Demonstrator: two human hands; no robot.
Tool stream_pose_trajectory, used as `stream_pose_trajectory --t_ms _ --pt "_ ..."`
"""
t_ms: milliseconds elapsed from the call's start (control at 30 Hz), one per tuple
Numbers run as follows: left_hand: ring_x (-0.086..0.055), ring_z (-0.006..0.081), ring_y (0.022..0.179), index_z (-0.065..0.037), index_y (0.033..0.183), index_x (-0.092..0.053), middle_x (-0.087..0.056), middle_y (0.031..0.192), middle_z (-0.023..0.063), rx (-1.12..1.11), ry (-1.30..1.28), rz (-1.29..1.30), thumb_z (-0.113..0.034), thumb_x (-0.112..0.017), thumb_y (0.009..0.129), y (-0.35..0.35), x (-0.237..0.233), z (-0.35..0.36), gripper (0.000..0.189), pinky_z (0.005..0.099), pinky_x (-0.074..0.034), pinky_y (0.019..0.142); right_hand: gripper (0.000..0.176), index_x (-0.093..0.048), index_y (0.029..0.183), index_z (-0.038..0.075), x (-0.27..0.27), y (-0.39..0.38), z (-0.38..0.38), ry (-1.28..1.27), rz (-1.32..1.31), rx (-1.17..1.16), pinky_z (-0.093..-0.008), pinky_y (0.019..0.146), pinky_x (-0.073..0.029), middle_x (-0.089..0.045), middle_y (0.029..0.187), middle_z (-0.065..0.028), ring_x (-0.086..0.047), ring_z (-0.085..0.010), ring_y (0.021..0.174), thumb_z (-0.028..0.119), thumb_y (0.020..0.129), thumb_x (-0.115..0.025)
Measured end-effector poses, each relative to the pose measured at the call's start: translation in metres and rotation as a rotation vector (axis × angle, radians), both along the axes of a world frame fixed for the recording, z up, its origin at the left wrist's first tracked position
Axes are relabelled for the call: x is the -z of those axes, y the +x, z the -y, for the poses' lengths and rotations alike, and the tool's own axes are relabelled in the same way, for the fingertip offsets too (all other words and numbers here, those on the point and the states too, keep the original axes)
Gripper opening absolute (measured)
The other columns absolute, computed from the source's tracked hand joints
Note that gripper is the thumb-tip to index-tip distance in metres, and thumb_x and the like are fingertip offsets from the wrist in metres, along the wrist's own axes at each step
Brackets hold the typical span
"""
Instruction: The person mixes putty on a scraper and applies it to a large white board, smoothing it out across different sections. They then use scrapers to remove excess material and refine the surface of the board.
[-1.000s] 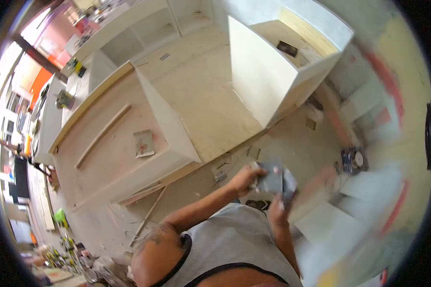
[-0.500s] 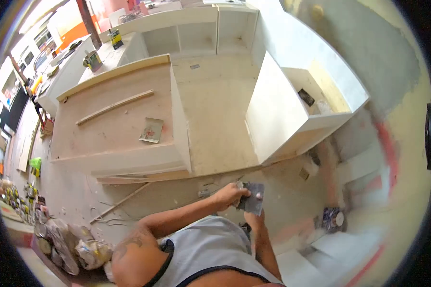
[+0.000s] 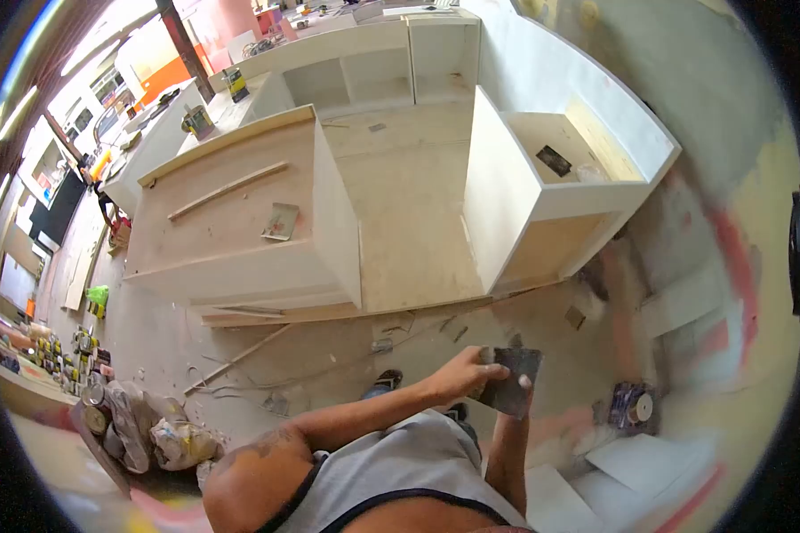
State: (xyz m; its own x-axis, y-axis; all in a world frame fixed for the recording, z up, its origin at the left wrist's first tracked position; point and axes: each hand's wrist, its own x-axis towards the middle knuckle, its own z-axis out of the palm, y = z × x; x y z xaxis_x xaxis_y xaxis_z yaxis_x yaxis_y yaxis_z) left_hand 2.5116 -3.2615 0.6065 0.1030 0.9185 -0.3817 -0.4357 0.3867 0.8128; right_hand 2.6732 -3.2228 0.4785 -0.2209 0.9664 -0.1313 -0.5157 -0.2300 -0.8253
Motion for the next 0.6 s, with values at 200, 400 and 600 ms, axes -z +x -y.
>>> stream_pose_trajectory --t_ms 200,400,600 --pt "-0.065 0.0181 0.071 -0.001 0.095 -0.060 -0.065 0.083 0.0057 -0.359 -0.072 0.297 -0.017 -0.061 0.085 0.030 0.025 -0.002 0.019 0.0331 -0.054 0.063 0.044 -0.058 0.101 -0.004 -0.033 0.028 -0.023 -0.054 0.344 0.613 -0.0323 0.070 -0.047 -0.062 0.089 -0.0098 -0.057 -0.0178 0.074 0.040 0.097 -0.053" --pt "-0.063 0.0176 0.069 -0.004 0.099 -0.058 -0.063 0.083 0.0069 -0.592 0.027 0.243 -0.016 -0.059 0.084 0.044 0.034 -0.001 0.019 0.0327 -0.052 0.059 0.030 -0.062 0.102 0.001 0.003 0.081 -0.016 0.524 0.945 -0.405 -0.0333 0.059 -0.047 -0.063 0.080 -0.0040 -0.060 -0.0160 0.070 0.027 0.087 -0.065" --pt "-0.066 0.0185 0.073 -0.005 0.104 -0.057 -0.066 0.092 0.0062 -0.509 -0.115 0.523 -0.016 -0.057 0.084 0.044 0.049 0.009 0.022 0.0336 -0.056 0.069 0.033 -0.054 0.118 0.007 -0.042 0.096 -0.019 -0.216 -0.834 -0.542 -0.0217 0.041 -0.040 -0.055 0.061 -0.0003 -0.048 -0.0094 0.044 0.027 0.092 -0.057"
